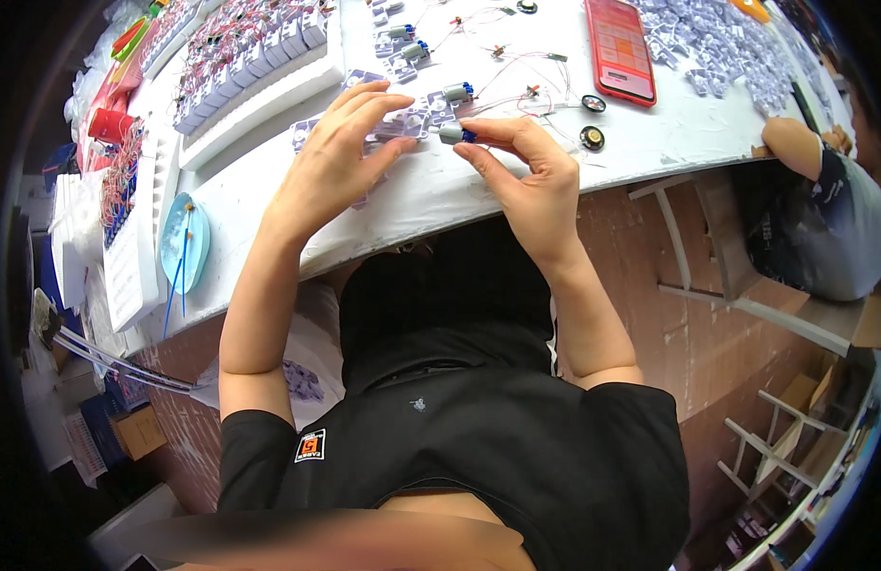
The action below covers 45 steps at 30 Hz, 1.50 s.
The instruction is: Assembling small electronic parts with wires and plastic housings at a workbench.
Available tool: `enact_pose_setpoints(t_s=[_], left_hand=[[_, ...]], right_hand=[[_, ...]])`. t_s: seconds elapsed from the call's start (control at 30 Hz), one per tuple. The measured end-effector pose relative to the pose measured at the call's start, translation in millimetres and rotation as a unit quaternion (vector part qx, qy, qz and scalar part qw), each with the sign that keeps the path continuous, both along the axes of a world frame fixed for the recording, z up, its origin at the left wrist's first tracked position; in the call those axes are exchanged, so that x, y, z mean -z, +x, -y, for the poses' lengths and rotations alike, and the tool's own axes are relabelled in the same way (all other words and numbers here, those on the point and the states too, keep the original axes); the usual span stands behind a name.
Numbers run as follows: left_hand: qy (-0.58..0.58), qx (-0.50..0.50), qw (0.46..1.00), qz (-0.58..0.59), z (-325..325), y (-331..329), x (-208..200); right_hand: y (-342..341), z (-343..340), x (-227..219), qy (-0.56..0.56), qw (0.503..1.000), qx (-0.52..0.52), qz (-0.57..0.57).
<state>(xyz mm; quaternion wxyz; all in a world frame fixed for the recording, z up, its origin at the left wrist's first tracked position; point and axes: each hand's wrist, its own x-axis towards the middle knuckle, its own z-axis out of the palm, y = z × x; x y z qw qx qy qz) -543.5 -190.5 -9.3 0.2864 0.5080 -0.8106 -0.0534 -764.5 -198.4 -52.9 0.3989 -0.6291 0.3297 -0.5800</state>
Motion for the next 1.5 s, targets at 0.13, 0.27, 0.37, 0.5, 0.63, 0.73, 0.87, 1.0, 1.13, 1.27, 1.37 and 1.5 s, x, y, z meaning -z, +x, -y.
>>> enact_pose_setpoints(t_s=[0.13,0.27,0.37,0.5,0.63,0.73,0.87,1.0,1.13,1.27,1.37,1.5], left_hand=[[0.051,0.005,0.998,-0.027,-2,4,-3],[0.091,0.029,0.993,-0.064,-5,4,-2],[0.109,0.04,0.987,-0.107,-8,1,-4],[0.149,0.055,0.975,-0.154,-8,2,-2],[0.041,0.055,0.993,-0.097,-8,0,5],[0.003,0.01,0.999,-0.043,-14,-14,4],[-0.036,-0.006,0.999,0.015,-12,-19,8],[-0.003,0.012,1.0,-0.008,-11,-9,7],[-0.03,0.015,0.999,0.029,-9,-4,11],[-0.066,-0.031,0.997,0.029,-10,-24,4],[-0.098,-0.049,0.991,0.071,-7,-38,3],[-0.117,-0.035,0.989,0.081,-4,-51,5]], right_hand=[[7,-1,-4,0.005,1.0,0.009,-0.026],[13,3,-6,-0.045,0.994,0.034,-0.097],[14,5,-5,-0.057,0.99,0.046,-0.124],[14,6,-6,-0.067,0.987,0.062,-0.131],[15,7,-1,-0.044,0.992,0.081,-0.083],[16,6,2,-0.024,0.994,0.093,-0.055],[16,7,3,-0.019,0.995,0.091,-0.043],[13,6,3,-0.017,0.995,0.089,-0.047],[14,7,4,-0.016,0.995,0.089,-0.035],[14,5,7,-0.004,0.992,0.127,0.007],[15,5,8,-0.004,0.991,0.126,0.033],[12,3,7,0.009,0.993,0.116,0.035]])
